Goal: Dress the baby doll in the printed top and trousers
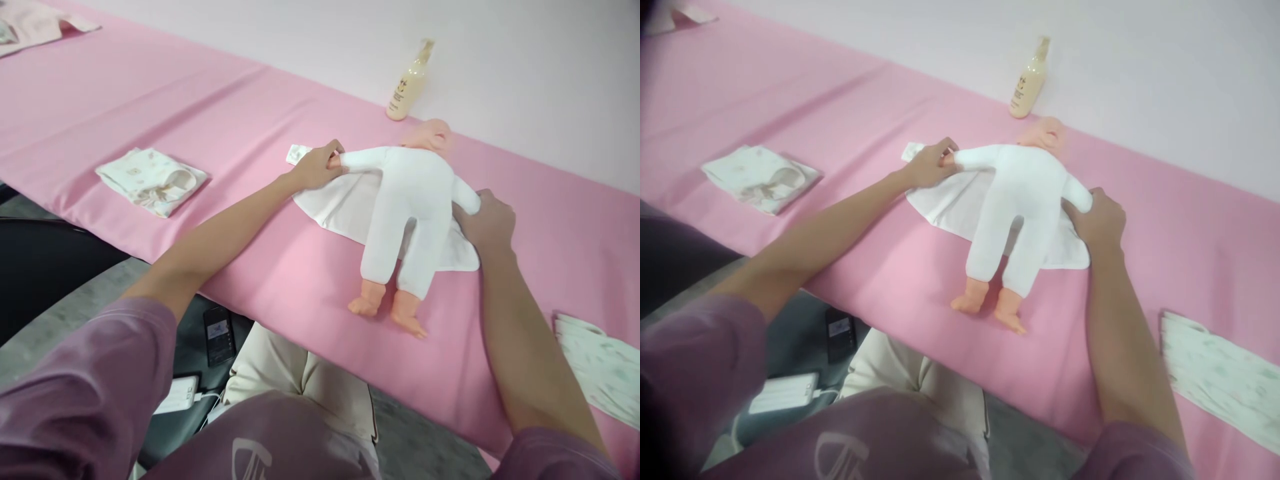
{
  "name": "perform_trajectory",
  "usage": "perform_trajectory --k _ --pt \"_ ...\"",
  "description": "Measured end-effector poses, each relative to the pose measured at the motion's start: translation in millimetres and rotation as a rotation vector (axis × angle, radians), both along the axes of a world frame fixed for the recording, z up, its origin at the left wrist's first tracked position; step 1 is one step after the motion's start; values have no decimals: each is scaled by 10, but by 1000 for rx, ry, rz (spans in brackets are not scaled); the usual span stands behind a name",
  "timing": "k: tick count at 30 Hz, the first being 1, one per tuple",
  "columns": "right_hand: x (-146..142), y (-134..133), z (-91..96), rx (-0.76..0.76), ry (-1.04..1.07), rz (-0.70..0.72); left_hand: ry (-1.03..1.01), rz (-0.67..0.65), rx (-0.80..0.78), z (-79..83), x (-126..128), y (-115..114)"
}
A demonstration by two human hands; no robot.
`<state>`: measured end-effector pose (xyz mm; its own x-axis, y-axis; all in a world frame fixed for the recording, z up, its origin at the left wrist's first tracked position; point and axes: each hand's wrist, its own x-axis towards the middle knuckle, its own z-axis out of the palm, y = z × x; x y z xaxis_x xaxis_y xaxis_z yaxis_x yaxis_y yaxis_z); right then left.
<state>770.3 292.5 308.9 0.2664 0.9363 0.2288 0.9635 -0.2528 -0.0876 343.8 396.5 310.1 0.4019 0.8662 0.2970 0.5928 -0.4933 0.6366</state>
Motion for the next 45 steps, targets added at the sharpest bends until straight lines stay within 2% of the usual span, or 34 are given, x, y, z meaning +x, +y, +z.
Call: perform_trajectory --k 5,10,16,26,35,38,41,43,45 --pt "3 2 0 7 2 -1 -17 -3 -2 -77 -5 18" --pt "3 -2 1 9 10 5 -40 -34 0 -59 5 -13" --pt "41 -4 9 8 33 27 -18 -12 -7 -53 18 -42" --pt "128 39 202 41 6 -6 45 23 18 9 42 16" --pt "236 100 -11 68 75 -27 -31 -13 15 42 185 -10" --pt "251 115 128 6 78 7 -99 8 -23 64 184 -1" --pt "156 -6 451 99 171 21 -198 15 -121 136 171 -17" --pt "-49 -146 713 226 242 137 -269 0 -201 203 161 -40" --pt "-377 -260 944 407 222 370 -332 -29 -249 261 154 -61"
